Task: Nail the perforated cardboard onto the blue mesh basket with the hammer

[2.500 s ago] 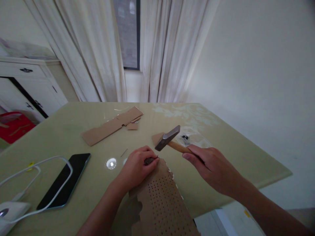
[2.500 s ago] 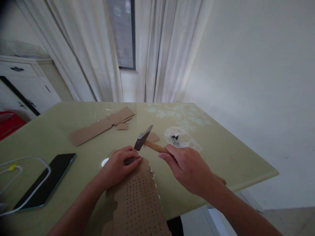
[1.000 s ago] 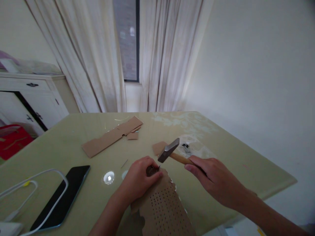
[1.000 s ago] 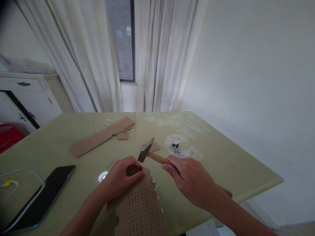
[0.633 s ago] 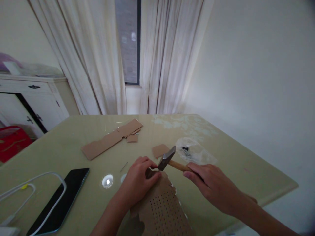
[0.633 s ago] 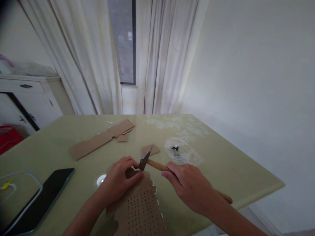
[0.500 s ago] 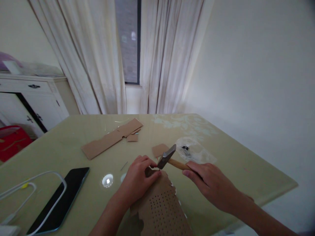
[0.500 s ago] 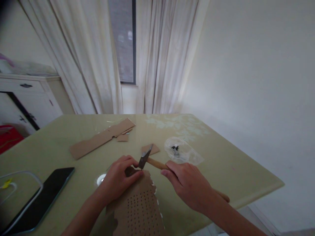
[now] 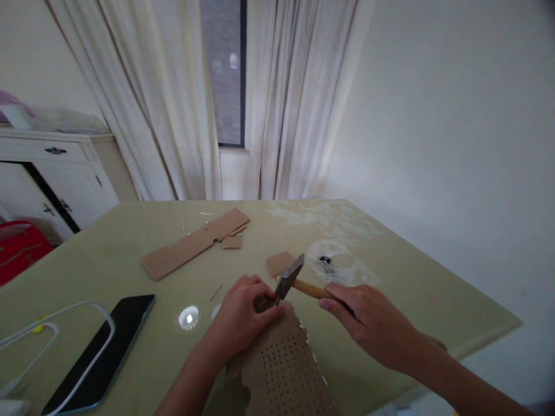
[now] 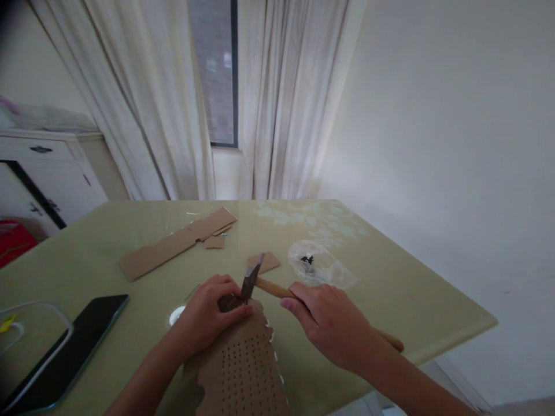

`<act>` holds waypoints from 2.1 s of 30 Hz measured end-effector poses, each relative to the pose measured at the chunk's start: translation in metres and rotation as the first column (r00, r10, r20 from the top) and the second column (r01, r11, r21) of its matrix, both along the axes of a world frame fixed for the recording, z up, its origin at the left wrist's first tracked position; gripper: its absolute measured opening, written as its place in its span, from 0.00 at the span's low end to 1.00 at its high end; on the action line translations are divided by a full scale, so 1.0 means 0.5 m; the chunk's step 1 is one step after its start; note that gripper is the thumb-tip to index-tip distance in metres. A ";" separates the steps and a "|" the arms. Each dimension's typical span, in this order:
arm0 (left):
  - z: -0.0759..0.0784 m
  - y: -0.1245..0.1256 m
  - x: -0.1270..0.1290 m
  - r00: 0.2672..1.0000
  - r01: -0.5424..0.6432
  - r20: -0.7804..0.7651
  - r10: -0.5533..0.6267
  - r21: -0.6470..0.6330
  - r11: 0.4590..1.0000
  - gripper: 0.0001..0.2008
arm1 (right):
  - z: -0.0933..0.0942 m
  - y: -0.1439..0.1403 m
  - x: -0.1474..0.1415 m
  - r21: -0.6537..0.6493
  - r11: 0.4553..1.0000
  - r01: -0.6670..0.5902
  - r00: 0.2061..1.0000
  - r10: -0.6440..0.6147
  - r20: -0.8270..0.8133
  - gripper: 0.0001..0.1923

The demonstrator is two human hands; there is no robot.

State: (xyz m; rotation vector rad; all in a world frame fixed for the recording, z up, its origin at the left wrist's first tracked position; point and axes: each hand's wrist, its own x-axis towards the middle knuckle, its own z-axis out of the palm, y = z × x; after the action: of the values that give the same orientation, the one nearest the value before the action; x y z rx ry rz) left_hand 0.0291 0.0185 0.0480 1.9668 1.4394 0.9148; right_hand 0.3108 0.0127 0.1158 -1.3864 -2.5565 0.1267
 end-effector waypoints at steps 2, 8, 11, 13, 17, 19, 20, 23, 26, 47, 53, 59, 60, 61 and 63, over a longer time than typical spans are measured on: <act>-0.001 0.000 0.000 1.000 0.004 -0.007 -0.004 0.015 1.000 0.05 | 0.007 0.000 0.002 0.023 1.000 -0.010 1.000 0.010 -0.014 0.25; -0.003 0.001 -0.001 1.000 0.030 -0.001 -0.030 0.043 0.999 0.06 | 0.022 0.008 0.008 0.093 0.996 0.011 0.997 -0.004 -0.082 0.28; -0.002 0.000 -0.001 0.999 0.035 -0.001 -0.035 0.047 0.998 0.06 | 0.010 0.007 0.006 0.083 0.997 -0.001 0.999 0.005 -0.047 0.26; -0.001 -0.001 -0.001 0.999 0.036 -0.002 -0.036 0.046 0.998 0.06 | 0.001 0.004 0.002 0.079 0.997 -0.013 1.000 0.014 -0.020 0.25; 0.000 -0.002 0.001 1.000 0.027 -0.010 -0.026 0.026 0.999 0.05 | -0.004 0.001 -0.003 0.121 0.992 -0.027 0.999 0.030 -0.024 0.25; 0.000 -0.002 0.001 0.999 0.034 -0.009 -0.034 0.027 0.999 0.05 | -0.001 0.001 -0.004 0.122 0.992 -0.016 0.999 0.019 -0.027 0.26; 0.000 -0.001 0.001 0.999 0.038 -0.007 -0.038 0.034 0.999 0.05 | 0.002 0.002 -0.004 0.111 0.994 -0.011 1.000 0.014 -0.024 0.26; -0.003 -0.001 0.000 0.999 0.045 -0.008 -0.045 0.043 0.998 0.06 | 0.007 0.004 -0.004 0.072 0.997 -0.007 1.000 0.007 0.004 0.25; -0.004 0.001 -0.001 0.999 0.041 -0.015 -0.040 0.035 0.999 0.06 | 0.008 0.003 -0.004 0.062 0.998 -0.014 1.000 0.013 0.015 0.25; -0.003 0.002 -0.017 0.998 0.064 -0.002 -0.064 -0.034 0.997 0.13 | 0.018 -0.006 0.006 0.087 0.996 -0.011 1.000 0.010 0.010 0.30; -0.004 0.005 -0.022 0.999 0.051 0.000 -0.051 -0.021 0.998 0.14 | 0.032 -0.010 0.008 0.068 0.998 0.004 0.993 0.004 -0.117 0.29; 0.000 0.005 -0.022 0.998 0.067 -0.015 -0.067 -0.015 0.998 0.11 | 0.015 -0.012 -0.006 0.033 0.999 -0.028 0.997 0.026 0.076 0.30; 0.000 0.005 -0.022 0.998 0.069 -0.012 -0.069 -0.009 0.998 0.11 | 0.018 -0.011 -0.006 0.033 0.999 -0.034 0.996 0.031 0.088 0.30; 0.000 0.005 -0.022 0.997 0.070 -0.009 -0.070 -0.003 0.998 0.11 | 0.025 -0.009 -0.006 0.040 0.999 -0.036 0.996 0.032 0.086 0.30; -0.001 0.006 -0.022 0.998 0.070 -0.002 -0.070 0.011 0.998 0.11 | 0.047 -0.004 -0.004 0.075 0.997 -0.031 0.998 0.027 0.048 0.30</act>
State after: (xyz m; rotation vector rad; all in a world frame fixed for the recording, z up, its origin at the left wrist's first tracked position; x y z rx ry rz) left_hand 0.0178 0.0216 0.0475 2.0129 1.3604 0.8928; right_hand 0.3087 0.0104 0.1393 -1.3406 -2.5913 0.0027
